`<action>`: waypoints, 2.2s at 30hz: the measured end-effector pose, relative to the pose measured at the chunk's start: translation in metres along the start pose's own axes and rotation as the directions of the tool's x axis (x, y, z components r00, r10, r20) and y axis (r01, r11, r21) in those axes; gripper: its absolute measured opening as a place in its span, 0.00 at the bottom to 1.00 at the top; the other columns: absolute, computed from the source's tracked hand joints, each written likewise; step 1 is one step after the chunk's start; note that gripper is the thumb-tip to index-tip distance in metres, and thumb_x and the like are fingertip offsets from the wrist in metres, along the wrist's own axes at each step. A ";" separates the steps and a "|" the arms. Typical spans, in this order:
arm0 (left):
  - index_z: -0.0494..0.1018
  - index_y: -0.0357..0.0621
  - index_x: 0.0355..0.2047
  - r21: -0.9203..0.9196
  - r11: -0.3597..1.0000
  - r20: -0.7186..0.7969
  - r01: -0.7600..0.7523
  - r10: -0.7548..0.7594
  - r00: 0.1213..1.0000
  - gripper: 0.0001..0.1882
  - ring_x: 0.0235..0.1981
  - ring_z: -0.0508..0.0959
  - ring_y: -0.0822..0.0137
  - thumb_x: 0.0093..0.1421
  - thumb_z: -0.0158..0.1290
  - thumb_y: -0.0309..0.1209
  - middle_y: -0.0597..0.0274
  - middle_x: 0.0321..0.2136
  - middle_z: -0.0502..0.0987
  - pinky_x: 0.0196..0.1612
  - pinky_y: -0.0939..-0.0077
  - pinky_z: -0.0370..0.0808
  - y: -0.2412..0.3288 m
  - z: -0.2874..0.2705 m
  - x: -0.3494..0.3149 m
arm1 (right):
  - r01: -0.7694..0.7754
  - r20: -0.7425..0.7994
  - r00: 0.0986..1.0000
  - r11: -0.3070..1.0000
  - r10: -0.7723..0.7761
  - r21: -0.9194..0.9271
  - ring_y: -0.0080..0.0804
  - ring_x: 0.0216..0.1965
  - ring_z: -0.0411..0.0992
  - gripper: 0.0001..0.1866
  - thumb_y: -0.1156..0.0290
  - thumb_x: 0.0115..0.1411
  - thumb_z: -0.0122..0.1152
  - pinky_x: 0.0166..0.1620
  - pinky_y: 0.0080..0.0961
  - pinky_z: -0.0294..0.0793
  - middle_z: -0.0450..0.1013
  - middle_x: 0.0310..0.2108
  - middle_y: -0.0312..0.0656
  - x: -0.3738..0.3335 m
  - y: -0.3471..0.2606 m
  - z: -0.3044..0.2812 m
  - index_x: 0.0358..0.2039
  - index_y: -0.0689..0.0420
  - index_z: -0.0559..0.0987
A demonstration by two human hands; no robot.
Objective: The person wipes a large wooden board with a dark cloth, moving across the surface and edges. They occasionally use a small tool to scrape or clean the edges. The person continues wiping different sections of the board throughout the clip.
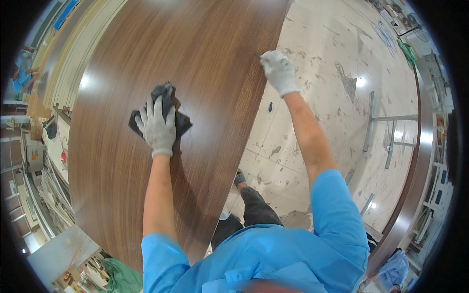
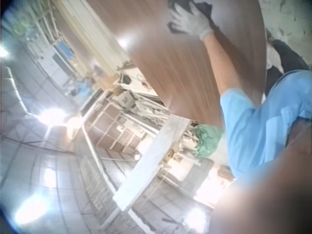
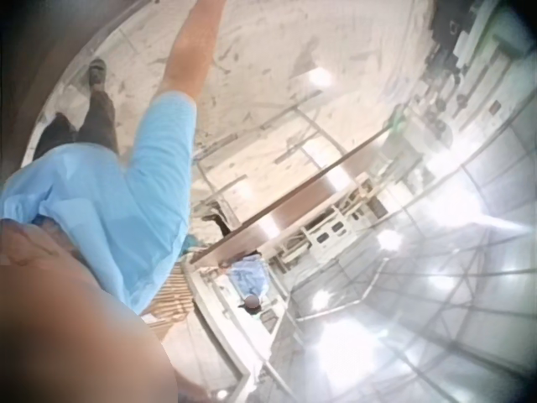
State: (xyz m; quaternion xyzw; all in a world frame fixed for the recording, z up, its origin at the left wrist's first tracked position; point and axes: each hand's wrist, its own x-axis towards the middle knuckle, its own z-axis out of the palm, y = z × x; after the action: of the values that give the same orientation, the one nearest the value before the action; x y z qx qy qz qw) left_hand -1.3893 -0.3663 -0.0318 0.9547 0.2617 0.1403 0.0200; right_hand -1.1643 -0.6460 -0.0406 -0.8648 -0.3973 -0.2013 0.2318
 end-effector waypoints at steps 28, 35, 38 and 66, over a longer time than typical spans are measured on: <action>0.73 0.53 0.57 -0.362 0.751 0.054 -0.552 0.608 0.792 0.29 0.64 0.65 0.45 0.58 0.57 0.48 0.53 0.61 0.70 0.68 0.42 0.56 0.072 -0.047 -0.141 | -0.587 0.236 0.809 0.713 0.538 0.384 0.26 0.29 0.75 0.09 0.71 0.60 0.66 0.33 0.24 0.71 0.79 0.30 0.41 -0.171 -0.121 -0.144 0.40 0.59 0.84; 0.74 0.53 0.54 -0.414 0.753 0.165 -0.511 0.614 0.772 0.29 0.63 0.65 0.45 0.49 0.61 0.39 0.57 0.59 0.71 0.66 0.40 0.59 -0.012 -0.118 -0.310 | -0.499 0.195 0.859 0.691 0.473 0.522 0.28 0.30 0.75 0.09 0.70 0.59 0.68 0.34 0.24 0.72 0.78 0.31 0.41 -0.193 -0.207 -0.144 0.39 0.60 0.83; 0.75 0.54 0.53 -0.396 0.766 0.174 -0.507 0.604 0.777 0.30 0.61 0.66 0.44 0.47 0.62 0.39 0.57 0.59 0.72 0.64 0.38 0.60 -0.072 -0.149 -0.401 | -0.333 0.175 0.942 0.865 0.287 0.376 0.32 0.32 0.75 0.09 0.68 0.61 0.65 0.34 0.28 0.72 0.77 0.32 0.40 -0.204 -0.231 -0.115 0.40 0.58 0.82; 0.72 0.54 0.60 -0.066 0.985 -0.029 0.157 -0.160 0.987 0.27 0.67 0.63 0.50 0.61 0.58 0.44 0.58 0.63 0.70 0.71 0.49 0.53 -0.298 -0.184 -0.548 | 0.227 0.389 0.552 0.581 -0.738 0.782 0.39 0.32 0.76 0.02 0.69 0.53 0.59 0.34 0.42 0.75 0.74 0.26 0.42 -0.434 -0.622 -0.145 0.28 0.51 0.75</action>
State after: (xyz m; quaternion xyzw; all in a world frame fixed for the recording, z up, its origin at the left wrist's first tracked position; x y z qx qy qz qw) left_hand -2.0392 -0.3927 -0.0298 0.9272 0.3326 0.1626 0.0570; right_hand -1.9353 -0.6270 -0.0041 -0.5751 -0.7346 0.2242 0.2818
